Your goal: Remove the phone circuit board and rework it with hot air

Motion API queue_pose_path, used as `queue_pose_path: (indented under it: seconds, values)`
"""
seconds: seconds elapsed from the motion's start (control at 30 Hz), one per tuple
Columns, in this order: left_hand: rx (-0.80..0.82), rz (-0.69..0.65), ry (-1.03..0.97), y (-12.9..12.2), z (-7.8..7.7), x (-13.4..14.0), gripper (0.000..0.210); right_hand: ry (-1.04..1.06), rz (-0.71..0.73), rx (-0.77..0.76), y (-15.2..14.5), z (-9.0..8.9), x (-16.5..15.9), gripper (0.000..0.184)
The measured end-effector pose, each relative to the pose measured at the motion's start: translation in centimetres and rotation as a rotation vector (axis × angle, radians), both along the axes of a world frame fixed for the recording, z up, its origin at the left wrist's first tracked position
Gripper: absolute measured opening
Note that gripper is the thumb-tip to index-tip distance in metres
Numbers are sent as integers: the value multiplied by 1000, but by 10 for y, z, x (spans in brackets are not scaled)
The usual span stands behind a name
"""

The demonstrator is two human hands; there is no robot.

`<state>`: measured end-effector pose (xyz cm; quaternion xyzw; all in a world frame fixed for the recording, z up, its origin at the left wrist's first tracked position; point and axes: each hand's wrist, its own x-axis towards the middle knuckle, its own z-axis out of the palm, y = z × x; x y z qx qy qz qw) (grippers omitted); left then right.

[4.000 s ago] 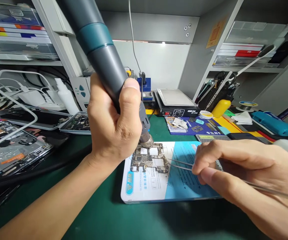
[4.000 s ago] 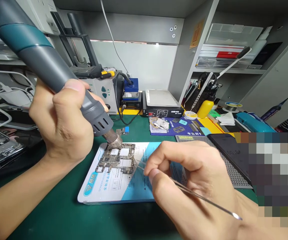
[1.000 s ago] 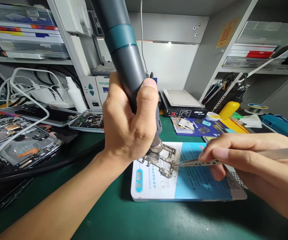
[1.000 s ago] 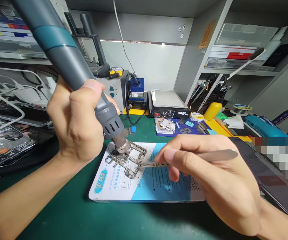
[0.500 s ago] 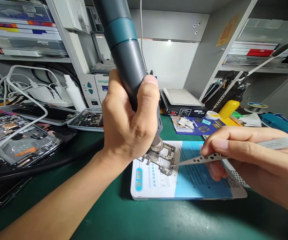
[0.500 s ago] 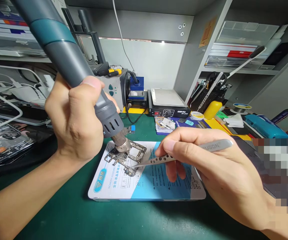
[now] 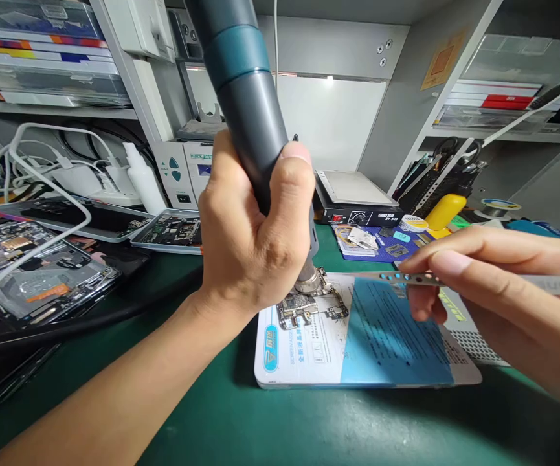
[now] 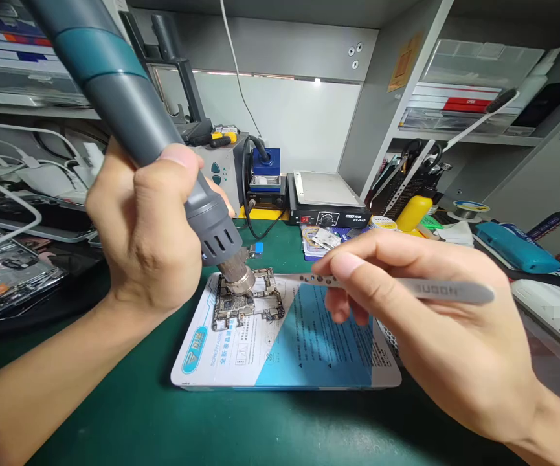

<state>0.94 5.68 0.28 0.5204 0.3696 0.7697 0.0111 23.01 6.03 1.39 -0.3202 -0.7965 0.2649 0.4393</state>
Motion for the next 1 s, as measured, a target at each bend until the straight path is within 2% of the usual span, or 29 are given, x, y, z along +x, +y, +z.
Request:
queue_pose_path:
  seconds: [0.1,0.2,0.47,0.6,0.77,1.0]
  values:
    - [8,9,3,1,-1,-1,11,-156,-76,323,-6,2,-1,11]
    - [29,-1,1,5,-1,-3,14,-238,2,459,-13,1,0,14]
    - [39,19,24,6,-2,-6,20,-187,115,479,-16,-10,3,16]
    - [45,13,3,7,-1,-6,20,-197,131,532,-15,-11,0,16]
    - [33,43,7,7,0,-5,17,-205,173,536,-12,-12,1,18]
    - [48,42,7,9,-1,-6,16,-213,160,549,-12,-13,4,18]
